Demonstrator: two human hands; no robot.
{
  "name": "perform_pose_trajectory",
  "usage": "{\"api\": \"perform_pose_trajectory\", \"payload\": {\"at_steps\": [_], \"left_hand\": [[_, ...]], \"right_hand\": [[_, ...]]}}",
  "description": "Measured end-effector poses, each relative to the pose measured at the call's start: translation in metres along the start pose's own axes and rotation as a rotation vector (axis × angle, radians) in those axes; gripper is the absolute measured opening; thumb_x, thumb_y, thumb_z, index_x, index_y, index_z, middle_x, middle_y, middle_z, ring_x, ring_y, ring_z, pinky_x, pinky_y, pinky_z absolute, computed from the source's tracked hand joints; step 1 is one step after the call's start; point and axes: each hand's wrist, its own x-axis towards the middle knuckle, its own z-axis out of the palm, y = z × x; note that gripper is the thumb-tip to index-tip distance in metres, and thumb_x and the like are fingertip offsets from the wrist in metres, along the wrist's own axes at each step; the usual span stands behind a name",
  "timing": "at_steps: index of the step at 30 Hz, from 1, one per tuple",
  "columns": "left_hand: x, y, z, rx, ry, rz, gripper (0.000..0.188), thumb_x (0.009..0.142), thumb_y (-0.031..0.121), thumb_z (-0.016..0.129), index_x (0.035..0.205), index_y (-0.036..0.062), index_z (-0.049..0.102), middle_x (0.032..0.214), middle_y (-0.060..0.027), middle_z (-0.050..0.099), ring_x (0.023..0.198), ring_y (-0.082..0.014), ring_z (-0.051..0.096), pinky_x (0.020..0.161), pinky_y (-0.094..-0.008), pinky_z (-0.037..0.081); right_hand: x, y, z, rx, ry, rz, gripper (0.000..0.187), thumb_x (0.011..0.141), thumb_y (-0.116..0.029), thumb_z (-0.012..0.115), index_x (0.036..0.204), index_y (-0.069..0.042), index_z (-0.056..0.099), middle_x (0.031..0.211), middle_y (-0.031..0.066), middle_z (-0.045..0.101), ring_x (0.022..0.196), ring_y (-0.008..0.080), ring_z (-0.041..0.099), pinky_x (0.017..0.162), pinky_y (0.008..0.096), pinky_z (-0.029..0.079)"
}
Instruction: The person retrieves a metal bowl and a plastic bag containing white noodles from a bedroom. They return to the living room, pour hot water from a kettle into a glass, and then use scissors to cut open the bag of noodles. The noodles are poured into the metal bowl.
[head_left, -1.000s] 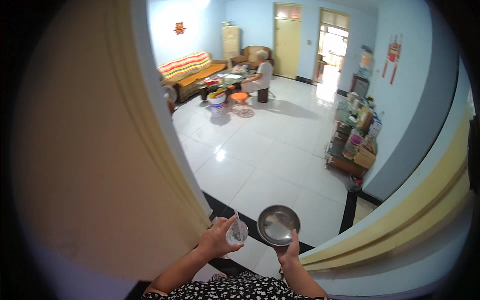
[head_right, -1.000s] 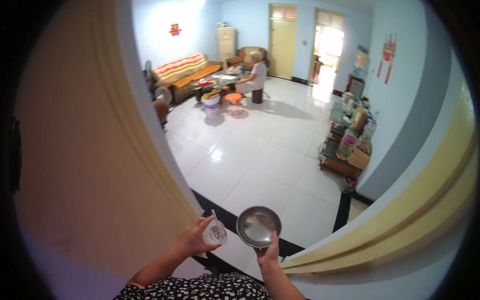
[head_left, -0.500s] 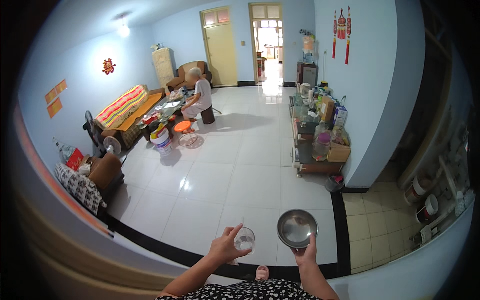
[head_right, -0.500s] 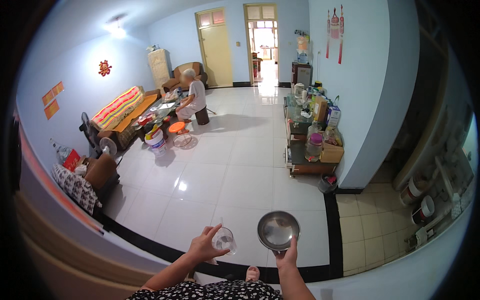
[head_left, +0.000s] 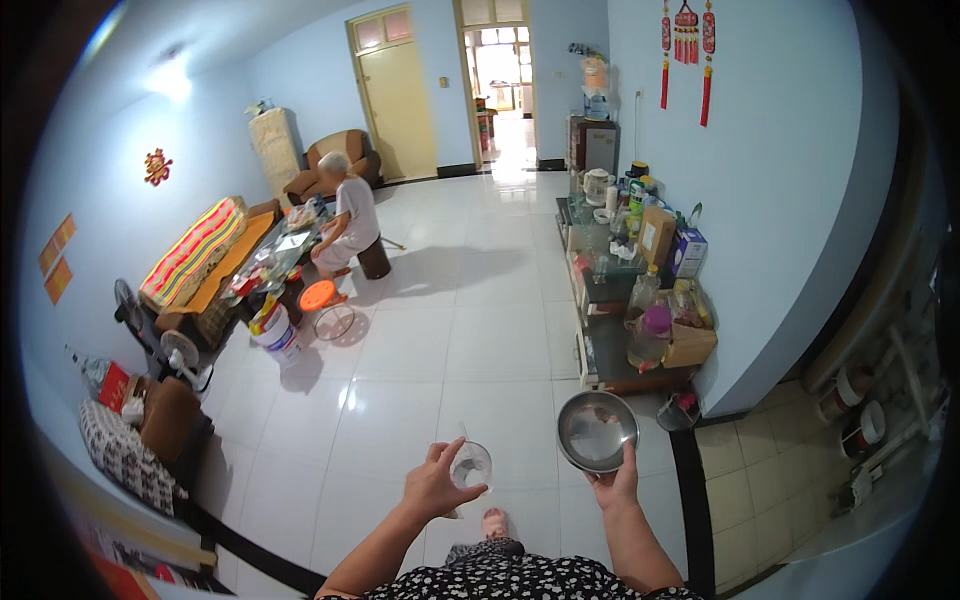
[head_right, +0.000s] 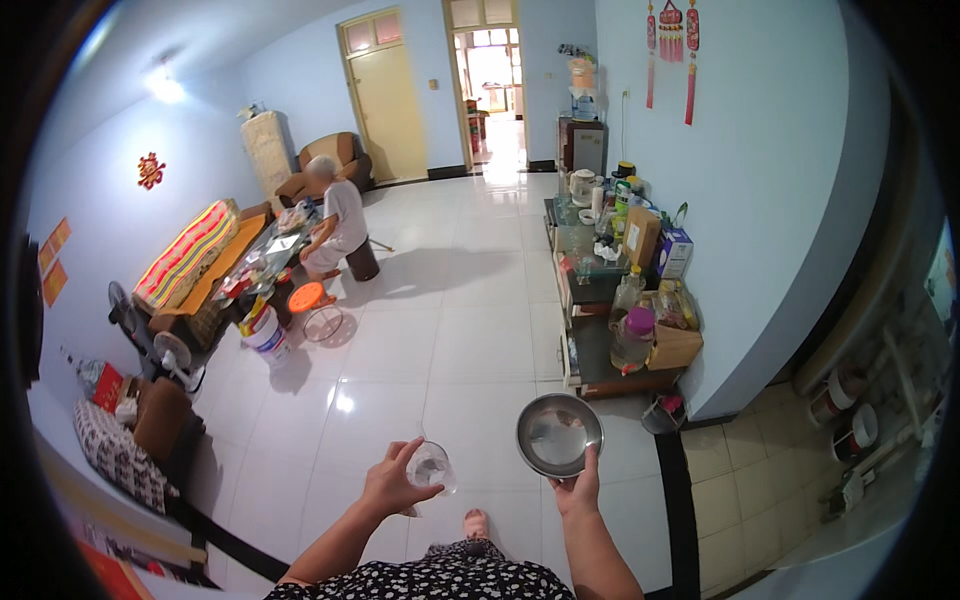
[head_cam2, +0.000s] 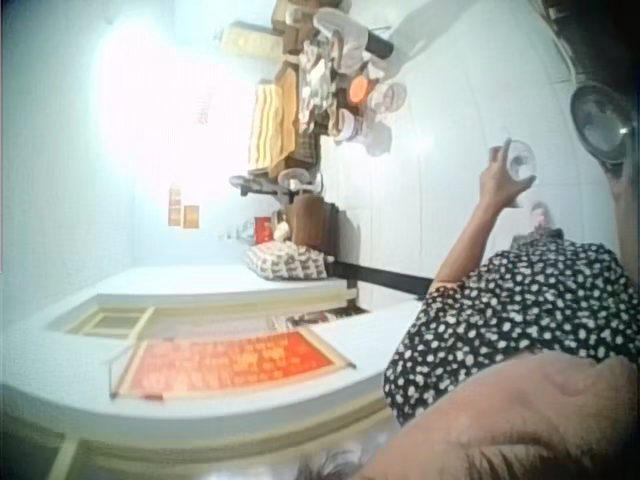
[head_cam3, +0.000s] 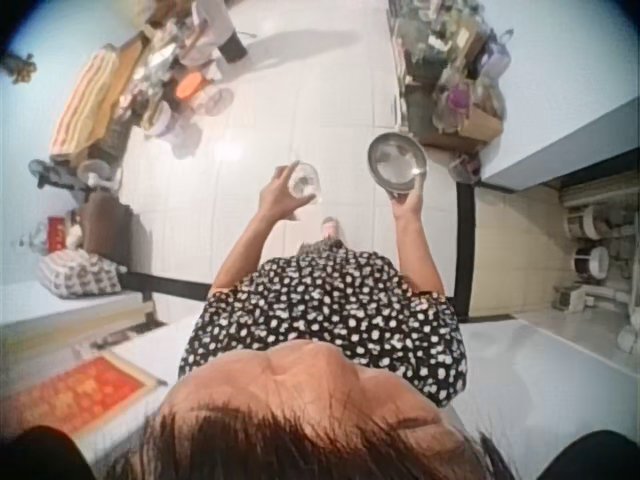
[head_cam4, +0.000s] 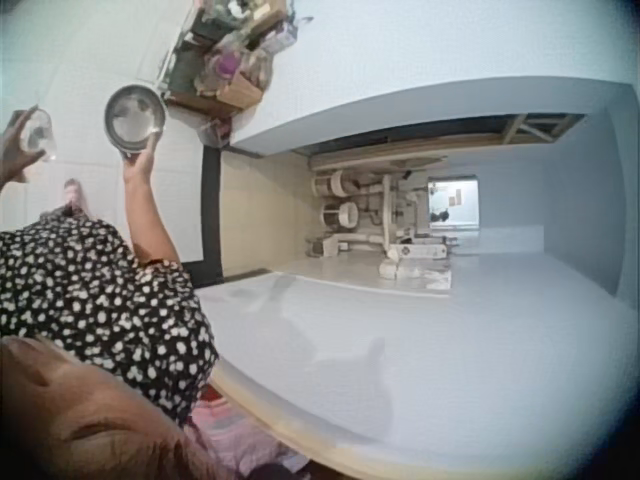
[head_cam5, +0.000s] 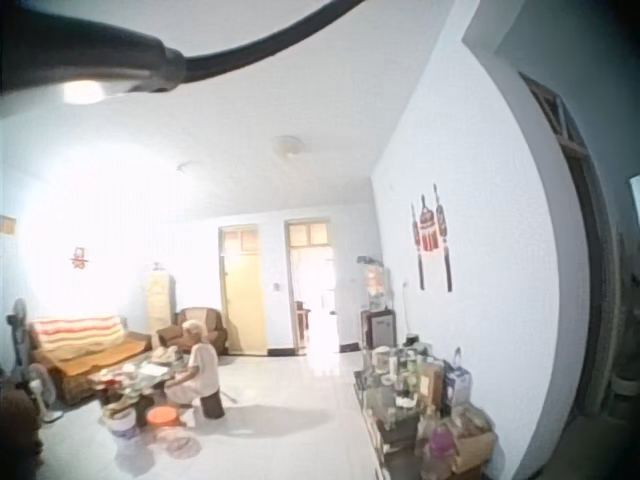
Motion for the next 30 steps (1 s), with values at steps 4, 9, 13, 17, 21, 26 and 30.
{"api": "perform_pose_trajectory", "payload": {"at_steps": [4,9,13,17,21,26,30], "left_hand": [[0.146,-0.015,-0.017,-0.025,-0.048,0.089,0.089,0.065,0.053,0.073,0.137,0.0137,0.040,0.126,-0.0125,0.048,0.092,-0.0283,0.064,0.075,-0.0388,0.053],[0.316,-0.010,-0.015,-0.050,-0.094,0.166,0.089,0.064,0.049,0.076,0.137,0.0133,0.040,0.125,-0.0121,0.048,0.093,-0.0297,0.064,0.077,-0.0394,0.053],[0.441,-0.010,0.003,-0.054,-0.155,0.179,0.089,0.063,0.047,0.077,0.137,0.0132,0.040,0.124,-0.0118,0.049,0.095,-0.0295,0.063,0.079,-0.0397,0.053],[0.578,-0.012,0.030,-0.034,-0.140,0.209,0.091,0.064,0.052,0.074,0.139,0.0160,0.038,0.127,-0.0124,0.048,0.093,-0.0284,0.064,0.075,-0.0395,0.054],[0.697,-0.008,0.024,0.003,-0.166,0.167,0.090,0.064,0.052,0.074,0.138,0.0159,0.038,0.128,-0.0118,0.047,0.095,-0.0282,0.064,0.075,-0.0399,0.054],[0.838,-0.018,0.043,-0.032,-0.074,0.200,0.092,0.063,0.050,0.076,0.138,0.0132,0.039,0.126,-0.0105,0.048,0.093,-0.0270,0.064,0.075,-0.0394,0.054],[0.960,-0.031,0.058,-0.061,-0.117,0.212,0.092,0.062,0.048,0.078,0.137,0.0119,0.039,0.124,-0.0112,0.049,0.096,-0.0279,0.063,0.076,-0.0385,0.054]], "right_hand": [[0.096,-0.024,0.056,0.059,0.079,-0.066,0.064,0.087,-0.055,0.053,0.139,-0.021,0.035,0.140,0.0080,0.038,0.123,0.0270,0.044,0.093,0.0453,0.043],[0.209,-0.063,0.106,0.135,0.218,-0.111,0.065,0.085,-0.056,0.057,0.137,-0.021,0.039,0.135,0.0073,0.042,0.118,0.0252,0.048,0.089,0.0429,0.045],[0.310,-0.096,0.121,0.068,0.284,-0.099,0.060,0.088,-0.054,0.053,0.137,-0.020,0.040,0.130,0.0034,0.050,0.111,0.0224,0.054,0.086,0.0372,0.048],[0.446,-0.139,0.155,0.104,0.284,-0.095,0.059,0.088,-0.055,0.053,0.133,-0.018,0.044,0.127,0.0022,0.052,0.109,0.0196,0.055,0.075,0.0338,0.050],[0.569,-0.179,0.213,0.041,0.324,-0.037,0.054,0.090,-0.051,0.053,0.129,-0.015,0.048,0.122,0.0028,0.056,0.104,0.0191,0.057,0.070,0.0309,0.050],[0.712,-0.204,0.263,0.059,0.280,-0.018,0.058,0.087,-0.053,0.057,0.129,-0.015,0.047,0.121,0.0067,0.052,0.106,0.0194,0.055,0.069,0.0334,0.056],[0.825,-0.212,0.312,0.086,0.394,-0.011,0.055,0.088,-0.051,0.057,0.126,-0.013,0.049,0.117,0.0055,0.054,0.102,0.0202,0.056,0.074,0.0346,0.055]]}}
